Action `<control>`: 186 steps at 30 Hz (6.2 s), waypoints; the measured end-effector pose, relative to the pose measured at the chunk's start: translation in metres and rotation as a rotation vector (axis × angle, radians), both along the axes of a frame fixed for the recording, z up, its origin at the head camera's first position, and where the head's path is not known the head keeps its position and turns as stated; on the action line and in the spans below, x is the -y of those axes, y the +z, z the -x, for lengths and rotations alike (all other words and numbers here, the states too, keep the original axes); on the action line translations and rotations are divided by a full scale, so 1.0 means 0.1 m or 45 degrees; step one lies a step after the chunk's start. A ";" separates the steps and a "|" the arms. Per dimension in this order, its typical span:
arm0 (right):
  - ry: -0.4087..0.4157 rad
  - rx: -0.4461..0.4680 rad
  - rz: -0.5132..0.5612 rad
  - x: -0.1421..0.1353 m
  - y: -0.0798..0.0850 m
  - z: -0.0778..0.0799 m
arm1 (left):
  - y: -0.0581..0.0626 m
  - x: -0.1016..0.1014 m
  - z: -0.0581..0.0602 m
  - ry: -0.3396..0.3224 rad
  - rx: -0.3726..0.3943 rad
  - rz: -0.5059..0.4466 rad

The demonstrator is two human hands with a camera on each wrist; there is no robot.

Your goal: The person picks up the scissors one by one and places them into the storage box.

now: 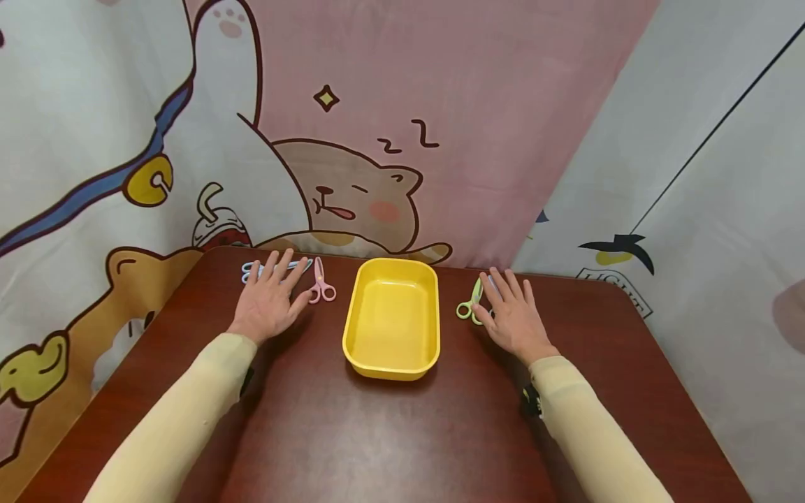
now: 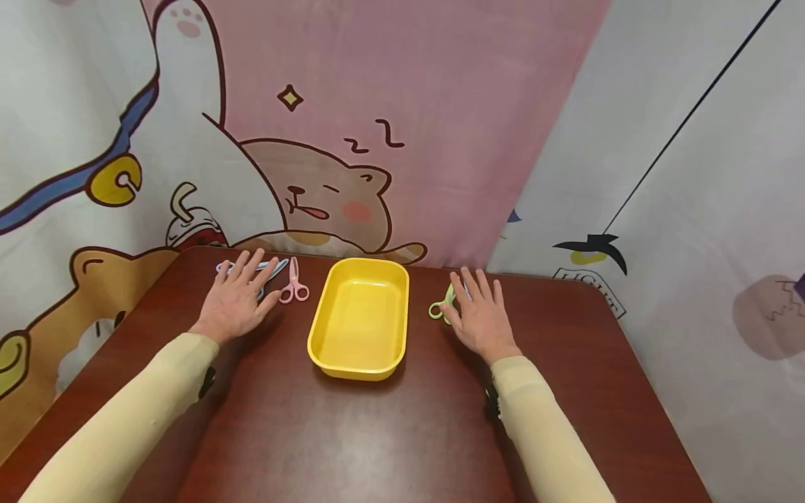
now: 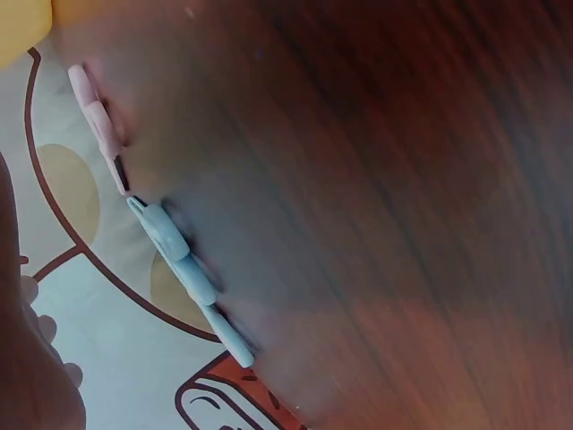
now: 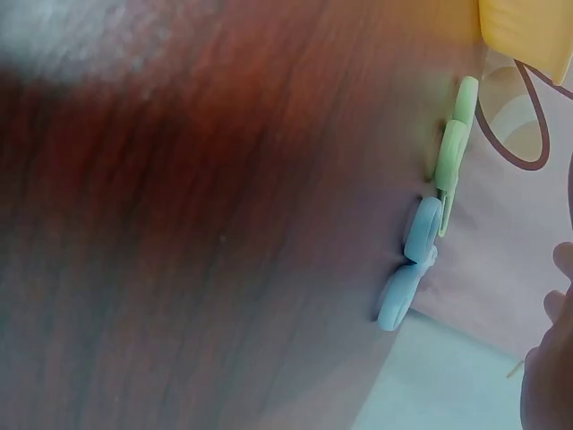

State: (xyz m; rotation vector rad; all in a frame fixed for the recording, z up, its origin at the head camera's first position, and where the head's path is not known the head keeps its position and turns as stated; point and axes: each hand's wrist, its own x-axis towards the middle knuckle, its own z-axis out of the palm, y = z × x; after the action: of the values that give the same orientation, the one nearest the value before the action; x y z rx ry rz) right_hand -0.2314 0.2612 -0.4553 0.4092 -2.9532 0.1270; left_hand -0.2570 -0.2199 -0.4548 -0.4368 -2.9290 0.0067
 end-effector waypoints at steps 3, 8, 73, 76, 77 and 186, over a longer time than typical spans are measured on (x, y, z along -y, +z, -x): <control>-0.008 0.012 0.030 0.01 -0.02 -0.02 | 0.00 0.00 -0.03 -0.014 -0.024 -0.025; -0.013 0.035 0.093 0.01 -0.08 -0.06 | 0.01 -0.02 -0.11 -0.024 -0.002 -0.045; -0.280 0.237 0.831 -0.21 -0.13 -0.18 | 0.19 -0.65 -0.70 -0.271 0.101 -0.321; -0.299 0.243 0.834 -0.22 -0.13 -0.17 | 0.18 -0.67 -0.73 -0.256 0.116 -0.342; -0.306 0.247 0.839 -0.22 -0.13 -0.17 | 0.18 -0.68 -0.74 -0.255 0.122 -0.349; -0.401 0.200 0.754 -0.20 -0.28 -0.01 | 0.01 -1.05 -1.02 -0.004 0.670 -1.388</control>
State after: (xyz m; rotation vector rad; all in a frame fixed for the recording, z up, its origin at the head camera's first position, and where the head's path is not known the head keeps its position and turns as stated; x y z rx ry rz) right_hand -0.2305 0.2811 -0.4834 -0.1516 -2.8834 0.9920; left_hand -0.1554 -0.1146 -0.4543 -0.2568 -2.7874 -1.8044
